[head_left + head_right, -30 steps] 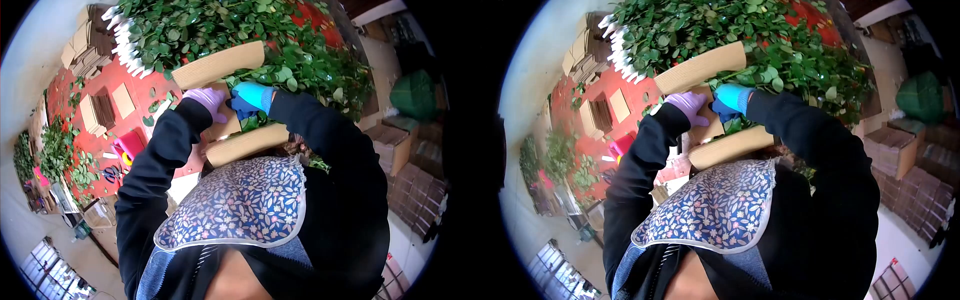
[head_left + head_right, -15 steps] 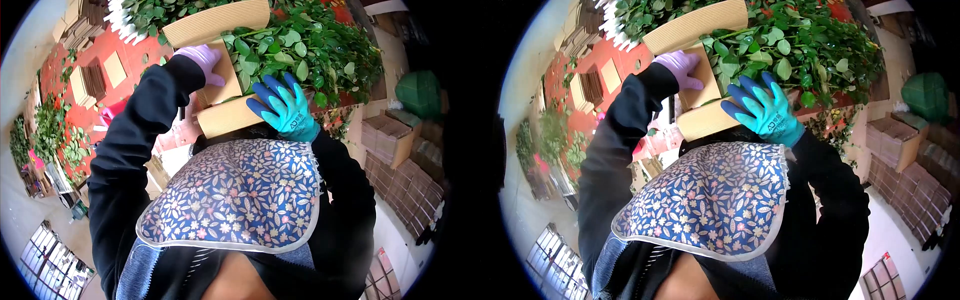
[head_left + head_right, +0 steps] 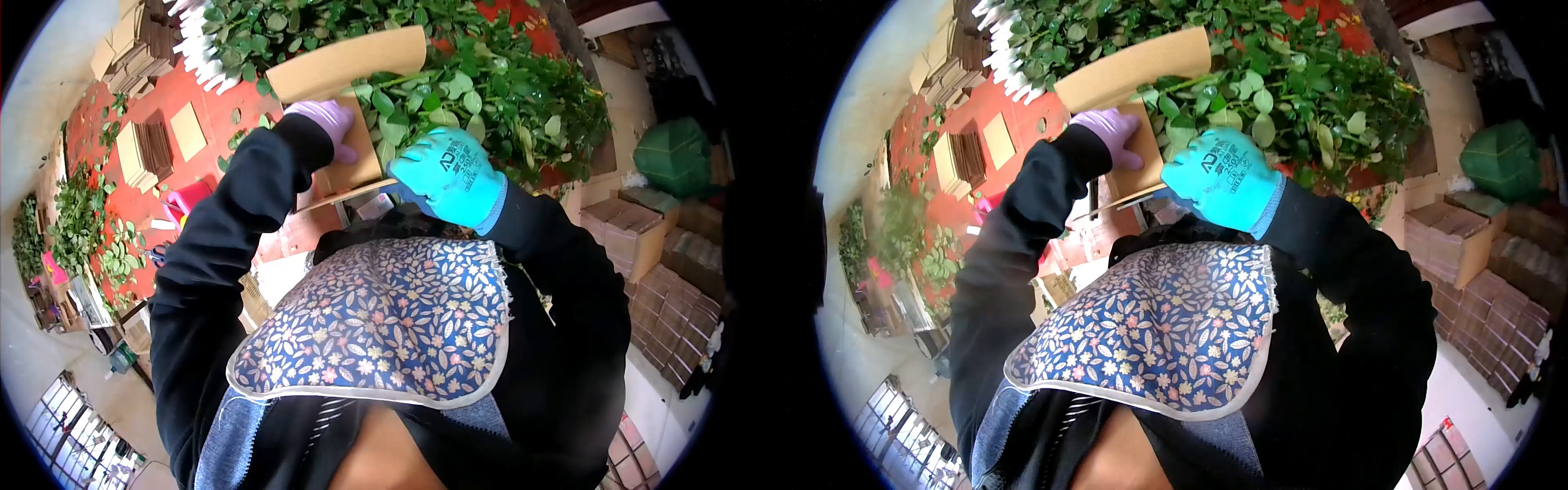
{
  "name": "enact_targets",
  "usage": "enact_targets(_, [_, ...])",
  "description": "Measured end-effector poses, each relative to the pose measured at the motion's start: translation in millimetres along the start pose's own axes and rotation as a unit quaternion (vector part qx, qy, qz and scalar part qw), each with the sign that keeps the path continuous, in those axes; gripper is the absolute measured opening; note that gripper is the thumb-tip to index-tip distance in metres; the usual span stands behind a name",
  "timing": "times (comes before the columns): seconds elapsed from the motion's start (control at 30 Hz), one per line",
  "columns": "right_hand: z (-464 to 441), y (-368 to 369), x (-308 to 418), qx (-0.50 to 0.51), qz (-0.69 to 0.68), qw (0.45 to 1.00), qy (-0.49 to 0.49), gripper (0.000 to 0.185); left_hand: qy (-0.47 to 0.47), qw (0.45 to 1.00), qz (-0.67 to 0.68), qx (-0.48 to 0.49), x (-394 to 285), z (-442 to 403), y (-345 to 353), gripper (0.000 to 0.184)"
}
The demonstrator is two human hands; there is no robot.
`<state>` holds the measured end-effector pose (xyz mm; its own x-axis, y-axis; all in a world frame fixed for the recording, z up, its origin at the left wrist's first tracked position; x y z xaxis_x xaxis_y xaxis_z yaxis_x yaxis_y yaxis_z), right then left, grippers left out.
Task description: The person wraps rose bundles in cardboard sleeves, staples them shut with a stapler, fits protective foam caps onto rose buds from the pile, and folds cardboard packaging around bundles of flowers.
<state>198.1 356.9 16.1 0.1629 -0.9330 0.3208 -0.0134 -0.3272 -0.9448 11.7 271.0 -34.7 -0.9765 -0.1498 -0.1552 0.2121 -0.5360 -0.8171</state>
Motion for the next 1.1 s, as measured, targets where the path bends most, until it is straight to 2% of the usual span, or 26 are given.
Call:
enact_targets(0.1, [-15,-5,-12,0.007,-0.015,1.000,0.014,0.010,0.011,1.000,-0.012,0.010,5,-2,2,0.049])
enact_targets(0.17, [-29,-4,-26,0.030,-0.111,0.992,0.056,0.022,0.036,0.998,-0.033,-0.032,5,3,6,0.036])
enact_targets(0.2, [-36,0,-33,0.002,-0.116,0.992,0.057,0.025,0.025,0.999,-0.030,-0.015,5,3,4,0.026])
enact_targets(0.23, [-42,4,-38,-0.025,-0.122,0.990,0.058,0.028,0.025,0.999,-0.029,-0.013,5,4,1,0.026])
enact_targets(0.27, [-45,9,-47,0.025,-0.150,0.984,0.089,0.027,0.026,0.999,-0.019,-0.006,6,5,-1,0.025])
enact_targets(0.43, [-58,40,-72,0.067,-0.156,0.979,0.113,0.026,0.016,0.998,0.047,0.045,17,-7,-8,0.023])
enact_targets(0.47, [-58,43,-74,0.073,-0.162,0.977,0.116,0.028,0.043,0.998,0.041,0.000,23,-7,-3,0.021])
enact_targets(0.5, [-59,44,-76,0.078,-0.166,0.976,0.121,0.029,0.044,0.998,0.044,0.007,21,-2,-2,0.021])
enact_targets(0.53, [-47,29,-36,0.103,-0.134,0.974,0.153,0.033,0.017,0.996,0.007,-0.090,-2,44,-7,0.018])
enact_targets(0.57, [-45,31,-34,0.102,-0.134,0.973,0.158,0.033,-0.023,0.985,-0.022,-0.168,-10,61,-15,0.018])
enact_targets(0.63, [-43,31,-29,0.095,-0.131,0.975,0.152,0.035,-0.062,0.953,-0.052,-0.292,-30,96,-36,0.025])
enact_targets(0.67, [-42,26,-27,0.104,-0.147,0.970,0.163,0.034,-0.072,0.954,-0.080,-0.281,-39,102,-28,0.035])
enact_targets(0.7, [-43,20,-26,0.125,-0.143,0.968,0.165,0.033,-0.050,0.949,-0.020,-0.311,-51,106,-13,0.044])
enact_targets(0.73, [-43,20,-27,0.124,-0.154,0.967,0.161,0.033,-0.061,0.961,-0.012,-0.270,-69,111,-6,0.049])
enact_targets(0.77, [-42,23,-29,0.124,-0.163,0.967,0.155,0.033,-0.015,0.959,0.048,-0.279,-72,107,7,0.052])
enact_targets(0.9, [-36,30,-34,0.079,-0.159,0.973,0.147,0.029,-0.044,0.941,0.124,-0.313,-74,90,26,0.053])
enact_targets(0.97, [-39,25,-30,0.096,-0.134,0.977,0.133,0.029,-0.061,0.933,0.142,-0.324,-72,86,33,0.053])
enact_targets(1.03, [-46,11,-21,0.080,-0.088,0.988,0.098,0.030,-0.051,0.919,0.192,-0.341,-69,83,38,0.053])
enact_targets(1.07, [-55,1,-14,0.180,-0.011,0.978,0.103,0.030,-0.065,0.922,0.204,-0.322,-69,85,36,0.053])
enact_targets(1.1, [-58,-4,-4,0.137,0.081,0.984,0.081,0.029,-0.073,0.920,0.191,-0.334,-68,87,41,0.054])
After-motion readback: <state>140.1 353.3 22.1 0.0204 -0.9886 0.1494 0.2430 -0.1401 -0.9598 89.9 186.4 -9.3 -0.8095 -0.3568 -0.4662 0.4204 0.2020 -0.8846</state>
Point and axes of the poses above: each hand's wrist, its own z-axis away from the middle knuckle, its own y-axis out of the palm, x = y × z, the point moved 2 cm from there along -z, towards the middle knuckle, and after that the axes turned 5 degrees about -z, right-handed, at the moved point
